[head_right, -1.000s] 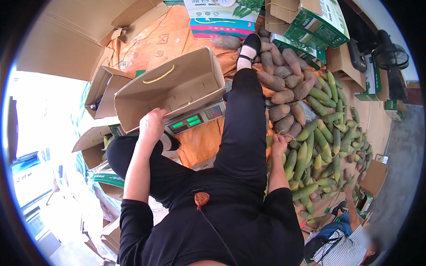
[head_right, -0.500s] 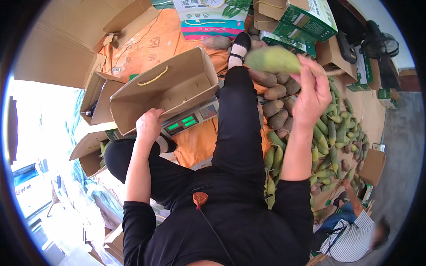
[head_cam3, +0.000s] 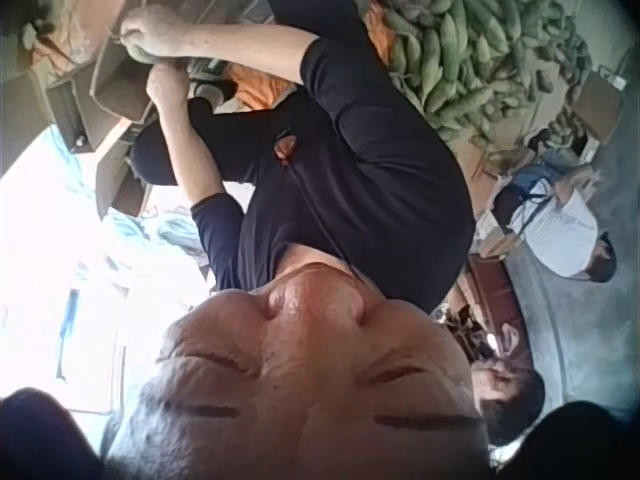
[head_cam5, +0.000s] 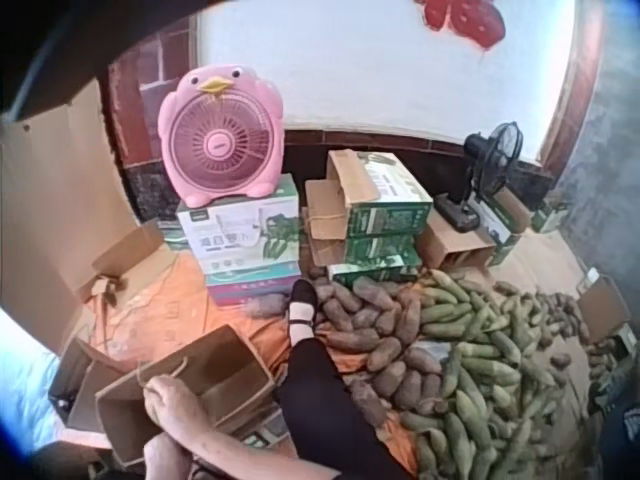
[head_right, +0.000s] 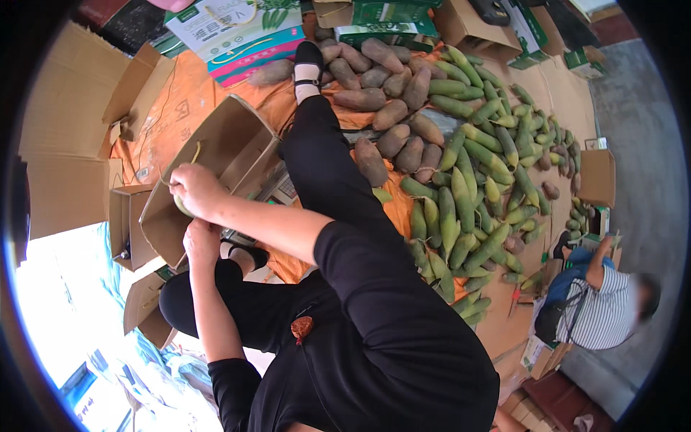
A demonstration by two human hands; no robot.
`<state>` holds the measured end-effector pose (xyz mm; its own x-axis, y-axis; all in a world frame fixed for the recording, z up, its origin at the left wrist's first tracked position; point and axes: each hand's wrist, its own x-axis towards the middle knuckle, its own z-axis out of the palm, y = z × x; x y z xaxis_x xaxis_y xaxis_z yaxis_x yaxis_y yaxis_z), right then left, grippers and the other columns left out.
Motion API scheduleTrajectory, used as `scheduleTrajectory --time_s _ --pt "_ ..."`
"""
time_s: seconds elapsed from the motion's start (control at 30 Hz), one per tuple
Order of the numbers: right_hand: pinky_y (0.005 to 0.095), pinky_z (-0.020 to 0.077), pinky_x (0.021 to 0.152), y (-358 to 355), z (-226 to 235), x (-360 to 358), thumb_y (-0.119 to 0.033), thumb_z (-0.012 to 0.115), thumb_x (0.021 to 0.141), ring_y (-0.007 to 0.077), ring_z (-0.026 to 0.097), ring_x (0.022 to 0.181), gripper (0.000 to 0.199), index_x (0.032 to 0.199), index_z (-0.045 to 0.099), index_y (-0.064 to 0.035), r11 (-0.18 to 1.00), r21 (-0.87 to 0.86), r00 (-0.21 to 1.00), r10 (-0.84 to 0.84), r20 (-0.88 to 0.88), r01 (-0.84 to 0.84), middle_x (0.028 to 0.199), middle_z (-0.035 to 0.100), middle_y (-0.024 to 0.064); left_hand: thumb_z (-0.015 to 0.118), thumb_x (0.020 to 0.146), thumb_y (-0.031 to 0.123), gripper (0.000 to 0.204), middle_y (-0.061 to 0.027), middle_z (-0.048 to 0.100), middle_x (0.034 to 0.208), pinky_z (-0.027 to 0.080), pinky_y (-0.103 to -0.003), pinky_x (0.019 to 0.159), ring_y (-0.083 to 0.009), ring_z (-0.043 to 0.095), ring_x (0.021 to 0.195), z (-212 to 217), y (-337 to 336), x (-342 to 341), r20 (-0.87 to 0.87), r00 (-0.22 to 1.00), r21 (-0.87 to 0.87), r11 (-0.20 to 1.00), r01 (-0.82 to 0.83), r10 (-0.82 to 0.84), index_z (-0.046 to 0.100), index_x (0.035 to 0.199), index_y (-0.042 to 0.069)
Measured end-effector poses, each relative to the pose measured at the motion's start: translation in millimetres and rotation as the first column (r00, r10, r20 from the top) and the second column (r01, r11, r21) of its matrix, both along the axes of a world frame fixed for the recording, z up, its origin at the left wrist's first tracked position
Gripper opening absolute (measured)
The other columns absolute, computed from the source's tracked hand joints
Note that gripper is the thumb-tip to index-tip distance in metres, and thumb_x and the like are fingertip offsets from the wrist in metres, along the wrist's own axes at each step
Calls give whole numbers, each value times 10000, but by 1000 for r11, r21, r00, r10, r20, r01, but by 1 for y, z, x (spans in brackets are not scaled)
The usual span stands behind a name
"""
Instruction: Sorting a pile of long green vegetables, weighing them on a digital scale, and packing them into cardboard boxes.
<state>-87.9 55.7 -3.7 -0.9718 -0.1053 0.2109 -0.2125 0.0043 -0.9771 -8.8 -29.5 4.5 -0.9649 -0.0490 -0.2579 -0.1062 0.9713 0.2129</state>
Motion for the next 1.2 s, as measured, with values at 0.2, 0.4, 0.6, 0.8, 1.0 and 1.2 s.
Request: scheduleTrajectory --time_s 0.2,0.4,0.6,0.8,1.0,1.2 --pt "426 481 771 3 -4 -6 -116 662 765 313 598 888 130 876 624 -62 822 555 983 32 182 -130 892 635 118 628 786 111 167 -165 630 884 484 -447 728 -358 614 844 5 -2 3 1 998 -3 998 58 -58 649 938 44" --pt "386 482 734 84 53 -11 -165 646 788 293 616 830 125 852 643 -58 960 265 988 125 -95 -96 850 648 114 625 765 80 220 -149 622 894 486 -426 748 -342 612 857 4 -2 2 -24 997 -6 997 78 -78 662 982 72" --pt "240 490 704 207 44 -29 -110 635 845 86 613 769 139 941 655 -12 976 167 990 -136 -47 142 857 674 38 626 758 64 219 -143 622 909 483 -425 748 -350 606 871 10 4 2 -12 996 -11 996 93 -93 657 975 70" --pt "383 494 721 296 -97 7 -167 607 779 308 638 807 161 878 656 -50 772 624 895 -355 269 119 829 657 146 624 757 56 220 -146 624 917 480 -415 755 -346 611 868 11 2 2 -19 997 -9 997 80 -80 659 974 70" --pt "367 483 813 290 -199 73 -232 642 773 333 554 1032 246 963 647 -76 530 821 933 -139 331 -213 1055 582 154 626 750 55 230 -143 622 905 480 -416 758 -341 611 867 9 3 0 -1 999 6 999 52 -52 664 976 81" --pt "365 482 835 286 -189 100 -208 641 771 329 540 1060 302 1045 621 -81 642 695 847 -131 515 -323 1084 568 143 631 760 81 195 -139 611 859 482 -414 746 -337 611 846 6 1 -1 -1 1000 20 1000 20 -20 669 951 91"
